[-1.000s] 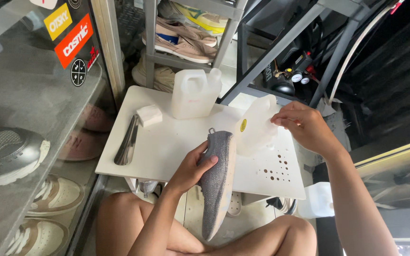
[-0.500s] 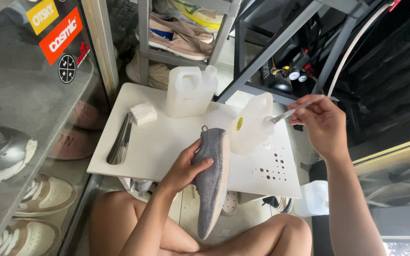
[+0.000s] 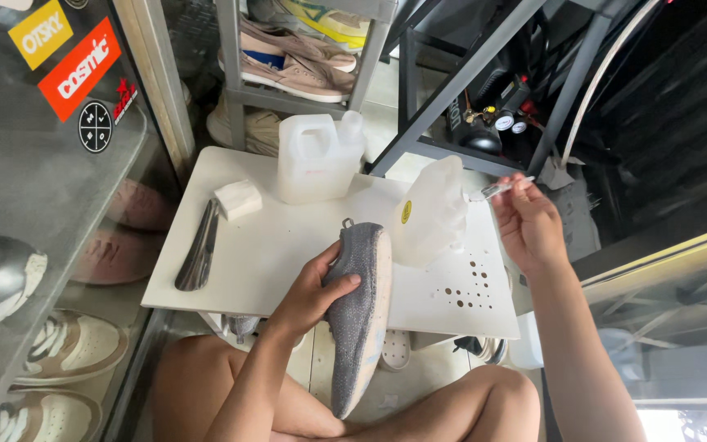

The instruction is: The person is cleaning a grey sneaker using a small brush and a liquid solution. They repeatedly dip the brush into a container and scrub the shoe's upper and sole.

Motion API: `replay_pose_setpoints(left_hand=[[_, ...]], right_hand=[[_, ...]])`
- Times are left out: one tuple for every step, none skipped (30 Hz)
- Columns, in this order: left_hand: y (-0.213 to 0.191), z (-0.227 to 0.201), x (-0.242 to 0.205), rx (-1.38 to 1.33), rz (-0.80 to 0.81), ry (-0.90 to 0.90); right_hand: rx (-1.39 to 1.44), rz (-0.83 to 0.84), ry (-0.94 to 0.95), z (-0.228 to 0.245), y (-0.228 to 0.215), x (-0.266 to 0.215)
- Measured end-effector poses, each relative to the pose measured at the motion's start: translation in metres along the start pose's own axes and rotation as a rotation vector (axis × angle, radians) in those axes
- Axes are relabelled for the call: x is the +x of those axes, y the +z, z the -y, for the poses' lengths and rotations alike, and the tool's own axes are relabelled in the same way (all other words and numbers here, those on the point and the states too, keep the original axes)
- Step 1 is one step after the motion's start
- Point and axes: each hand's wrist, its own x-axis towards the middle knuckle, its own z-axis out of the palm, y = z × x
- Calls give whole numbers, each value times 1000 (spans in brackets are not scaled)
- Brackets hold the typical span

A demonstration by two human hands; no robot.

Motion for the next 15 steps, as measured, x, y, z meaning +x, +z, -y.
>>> replay_pose_setpoints(left_hand=[[0,1,0,2,2,-1],[0,2,0,4,2,-6],[0,3,0,7,1,-10],[0,1,-1,9,-1,-10],[1,0,-2,19,-1,-17],[2,-2,-4,28,0,-26],[3,-4,-5,29,0,-28],[5,-7,-5,30,-4,-28],[6,-9,-6,31,-8,-29],[4,-7,-4,30,-10,-30],[2,-4,-2,32,-2,-22],[0,-1,-1,32,4,-15],[1,0,1,29,1,-19],[1,2,0,22,-1,-8],[0,4,-1,15,-2,3]], right_hand=[[2,-2,-2,-7,-9,5],[49,-30,85,-14,-18,11],[95,-58,172,-22,-27,16],[97,-56,173,-25,-26,16],[96,-66,217,-27,-24,16],[95,-78,260,-30,-24,15],[97,-79,262,-29,-18,10],[74,-77,277,-27,-13,4],[52,-75,292,-25,-8,-1],[50,-76,294,-27,-12,-3],[25,-61,282,-30,-15,-4],[-1,-47,273,-33,-19,-5],[-3,-49,278,-28,-12,-16],[-37,-56,258,-25,-4,-28],[-71,-63,237,-22,4,-39]])
